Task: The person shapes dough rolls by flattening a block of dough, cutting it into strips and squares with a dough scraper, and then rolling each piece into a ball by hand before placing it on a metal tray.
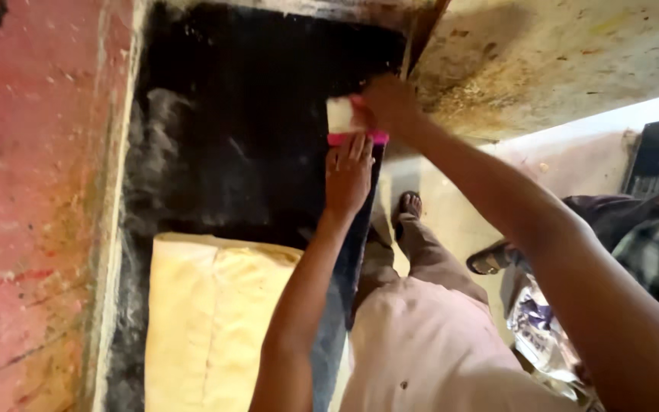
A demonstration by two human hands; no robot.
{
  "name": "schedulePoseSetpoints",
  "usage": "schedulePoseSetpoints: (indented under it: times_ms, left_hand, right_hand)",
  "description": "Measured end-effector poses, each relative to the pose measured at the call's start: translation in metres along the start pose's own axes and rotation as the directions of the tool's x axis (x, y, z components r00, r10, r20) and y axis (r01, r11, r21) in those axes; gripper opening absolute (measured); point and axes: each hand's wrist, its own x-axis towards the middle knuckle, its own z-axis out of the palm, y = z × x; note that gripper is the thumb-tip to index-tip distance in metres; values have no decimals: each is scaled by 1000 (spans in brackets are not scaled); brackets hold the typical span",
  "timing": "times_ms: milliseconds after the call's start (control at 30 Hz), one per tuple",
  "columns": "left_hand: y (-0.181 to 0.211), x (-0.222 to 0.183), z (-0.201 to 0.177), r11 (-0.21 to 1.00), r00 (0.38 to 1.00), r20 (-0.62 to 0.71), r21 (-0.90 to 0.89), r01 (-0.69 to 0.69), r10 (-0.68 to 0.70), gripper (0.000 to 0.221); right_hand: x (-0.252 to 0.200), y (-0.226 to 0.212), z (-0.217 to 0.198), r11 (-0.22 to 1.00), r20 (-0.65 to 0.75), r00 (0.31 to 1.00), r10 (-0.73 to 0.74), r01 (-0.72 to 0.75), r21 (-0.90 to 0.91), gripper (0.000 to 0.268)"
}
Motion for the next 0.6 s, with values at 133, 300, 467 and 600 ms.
schedulePoseSetpoints:
  times_ms: [133,300,467,600]
  left_hand:
    - [-8,17,5,997,1000,-5,-72,-3,3,39]
    - [-14,27,12,988,975,-188,117,-100,121,34]
    - [-10,43,0,974,995,3,203,-97,99,28]
    - [-9,34,-32,999,995,-87,20,41,-39,22]
  right_hand:
    - [41,24,3,986,-90,984,152,-145,79,33]
    - [53,59,9,980,-631,770,-91,-44,-195,93]
    - [3,39,-27,794,-453,889,62,231,562,15]
    - [-59,-11,-85,825,-356,934,-13,211,524,30]
